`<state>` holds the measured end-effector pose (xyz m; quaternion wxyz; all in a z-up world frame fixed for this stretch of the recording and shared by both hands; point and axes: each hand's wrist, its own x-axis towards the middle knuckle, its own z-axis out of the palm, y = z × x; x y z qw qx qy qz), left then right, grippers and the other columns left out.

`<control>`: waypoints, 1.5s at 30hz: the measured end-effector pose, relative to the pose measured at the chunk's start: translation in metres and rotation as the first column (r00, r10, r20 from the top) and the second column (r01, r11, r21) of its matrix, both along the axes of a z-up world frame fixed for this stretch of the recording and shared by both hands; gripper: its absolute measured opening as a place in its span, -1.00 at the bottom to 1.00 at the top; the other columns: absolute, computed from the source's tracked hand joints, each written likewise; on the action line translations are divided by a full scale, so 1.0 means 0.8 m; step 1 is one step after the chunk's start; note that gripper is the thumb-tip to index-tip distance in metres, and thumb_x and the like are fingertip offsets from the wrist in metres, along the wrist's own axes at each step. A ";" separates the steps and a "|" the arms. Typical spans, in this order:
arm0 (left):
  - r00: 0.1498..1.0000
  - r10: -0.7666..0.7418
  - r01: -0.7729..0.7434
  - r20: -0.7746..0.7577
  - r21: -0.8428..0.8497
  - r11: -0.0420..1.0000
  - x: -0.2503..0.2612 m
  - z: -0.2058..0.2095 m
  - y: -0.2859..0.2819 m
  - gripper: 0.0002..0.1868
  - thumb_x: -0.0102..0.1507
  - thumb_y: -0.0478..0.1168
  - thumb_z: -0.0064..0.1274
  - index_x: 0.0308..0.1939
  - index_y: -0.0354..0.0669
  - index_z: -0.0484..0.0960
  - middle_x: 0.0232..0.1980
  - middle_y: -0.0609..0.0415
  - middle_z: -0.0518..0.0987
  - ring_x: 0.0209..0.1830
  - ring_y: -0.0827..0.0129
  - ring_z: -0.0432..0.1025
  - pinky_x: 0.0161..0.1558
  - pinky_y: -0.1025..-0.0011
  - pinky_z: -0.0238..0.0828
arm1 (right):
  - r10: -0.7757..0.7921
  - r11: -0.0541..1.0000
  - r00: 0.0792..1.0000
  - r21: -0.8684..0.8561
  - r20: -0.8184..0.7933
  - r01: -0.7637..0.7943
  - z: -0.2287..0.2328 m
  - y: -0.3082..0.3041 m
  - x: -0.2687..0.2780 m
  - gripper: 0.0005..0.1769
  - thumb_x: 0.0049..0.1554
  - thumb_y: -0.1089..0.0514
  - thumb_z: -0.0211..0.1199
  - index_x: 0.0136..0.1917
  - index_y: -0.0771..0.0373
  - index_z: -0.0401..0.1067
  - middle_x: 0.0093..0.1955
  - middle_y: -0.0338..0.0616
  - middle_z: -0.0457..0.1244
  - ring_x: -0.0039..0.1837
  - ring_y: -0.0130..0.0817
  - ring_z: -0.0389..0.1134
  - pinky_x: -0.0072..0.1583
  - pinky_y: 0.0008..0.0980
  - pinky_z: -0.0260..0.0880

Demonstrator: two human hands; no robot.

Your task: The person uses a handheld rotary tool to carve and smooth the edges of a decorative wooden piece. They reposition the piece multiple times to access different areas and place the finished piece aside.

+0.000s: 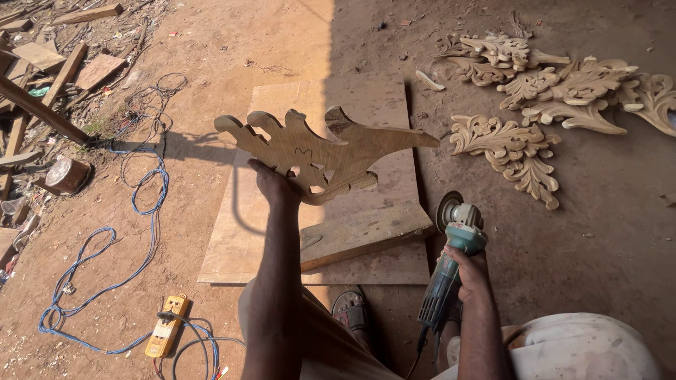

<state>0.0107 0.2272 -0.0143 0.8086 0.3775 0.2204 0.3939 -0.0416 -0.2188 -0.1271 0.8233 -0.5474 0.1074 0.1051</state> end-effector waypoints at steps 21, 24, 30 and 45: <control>0.961 0.092 -0.243 0.262 0.634 0.734 -0.053 0.052 0.017 -0.49 0.61 0.13 -0.18 0.14 -0.35 0.42 0.14 -0.21 0.65 0.09 0.09 0.63 0.20 0.08 0.77 | 0.191 0.970 0.965 0.185 -0.182 -0.157 -0.042 0.080 -0.025 -0.49 -0.08 0.04 0.48 0.10 0.25 0.46 -0.11 -0.07 0.42 -0.09 -0.24 0.50 -0.05 -0.13 0.57; 0.941 -0.062 -0.046 0.333 0.307 0.951 -0.067 0.097 -0.015 -0.34 0.48 0.14 -0.40 0.32 -0.40 0.42 0.26 -0.22 0.61 0.24 0.04 0.59 0.21 0.08 0.66 | 0.247 0.856 0.966 0.484 -0.075 -0.182 -0.074 0.105 -0.018 -0.38 -0.06 0.01 0.47 0.21 0.21 0.34 -0.11 -0.02 0.38 -0.09 -0.18 0.48 -0.06 -0.09 0.54; 0.965 -0.255 0.247 -0.061 0.538 0.806 -0.044 0.142 -0.198 -0.52 0.36 -0.09 -0.05 0.30 -0.25 0.32 0.14 -0.04 0.55 -0.02 0.25 0.59 -0.04 0.28 0.71 | 0.239 0.707 0.971 0.688 -0.014 -0.164 -0.120 0.172 -0.020 -0.36 0.03 -0.06 0.50 0.22 0.21 0.27 -0.03 -0.03 0.37 -0.02 -0.18 0.47 0.00 -0.11 0.55; 0.581 -0.656 -0.462 -0.482 0.468 -0.753 -0.027 -0.183 -0.719 -0.25 0.33 -0.30 0.14 0.50 0.44 0.21 0.49 -0.01 0.24 0.48 0.11 0.19 0.49 0.04 0.23 | 0.127 0.629 0.923 0.749 -0.363 0.208 -0.157 0.120 -0.044 -0.30 0.00 -0.04 0.51 0.28 0.19 0.27 -0.02 -0.05 0.35 0.00 -0.20 0.45 0.04 -0.13 0.57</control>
